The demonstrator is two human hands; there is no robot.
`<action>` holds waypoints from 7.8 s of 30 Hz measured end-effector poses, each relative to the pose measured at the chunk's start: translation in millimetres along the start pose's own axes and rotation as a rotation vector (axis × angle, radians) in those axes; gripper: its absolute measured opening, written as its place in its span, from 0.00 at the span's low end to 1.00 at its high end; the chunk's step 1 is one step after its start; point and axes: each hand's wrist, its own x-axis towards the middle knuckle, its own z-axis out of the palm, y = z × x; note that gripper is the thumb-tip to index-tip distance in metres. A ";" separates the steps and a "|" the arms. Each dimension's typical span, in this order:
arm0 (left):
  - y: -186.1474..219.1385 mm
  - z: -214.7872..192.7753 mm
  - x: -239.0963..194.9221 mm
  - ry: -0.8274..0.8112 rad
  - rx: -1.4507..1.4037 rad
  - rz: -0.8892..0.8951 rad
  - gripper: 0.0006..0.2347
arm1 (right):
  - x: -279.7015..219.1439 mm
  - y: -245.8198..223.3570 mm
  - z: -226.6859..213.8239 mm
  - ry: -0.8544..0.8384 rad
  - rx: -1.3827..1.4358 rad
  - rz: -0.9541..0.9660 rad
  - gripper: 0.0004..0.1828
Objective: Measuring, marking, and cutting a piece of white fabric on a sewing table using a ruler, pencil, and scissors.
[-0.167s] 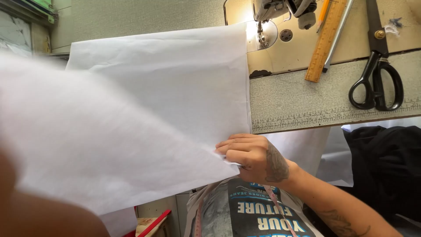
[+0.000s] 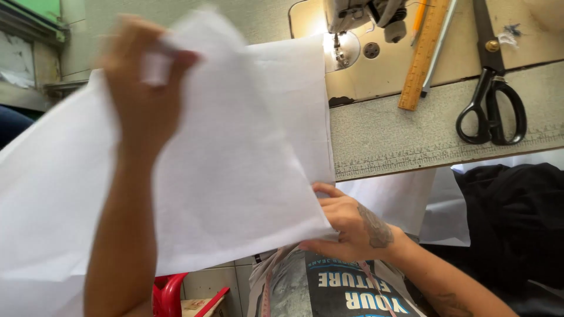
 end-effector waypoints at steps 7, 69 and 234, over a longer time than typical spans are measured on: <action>-42.6 140.0 4.7 -0.359 -0.027 0.153 0.13 | -51.5 -0.2 22.5 0.141 0.201 0.389 0.11; -56.3 68.4 -6.6 -0.355 0.000 -0.119 0.08 | -49.6 -14.2 58.7 0.539 0.286 1.052 0.13; -184.5 149.2 64.0 -0.065 0.197 -0.063 0.15 | 178.3 116.5 37.5 -0.082 -1.049 0.535 0.49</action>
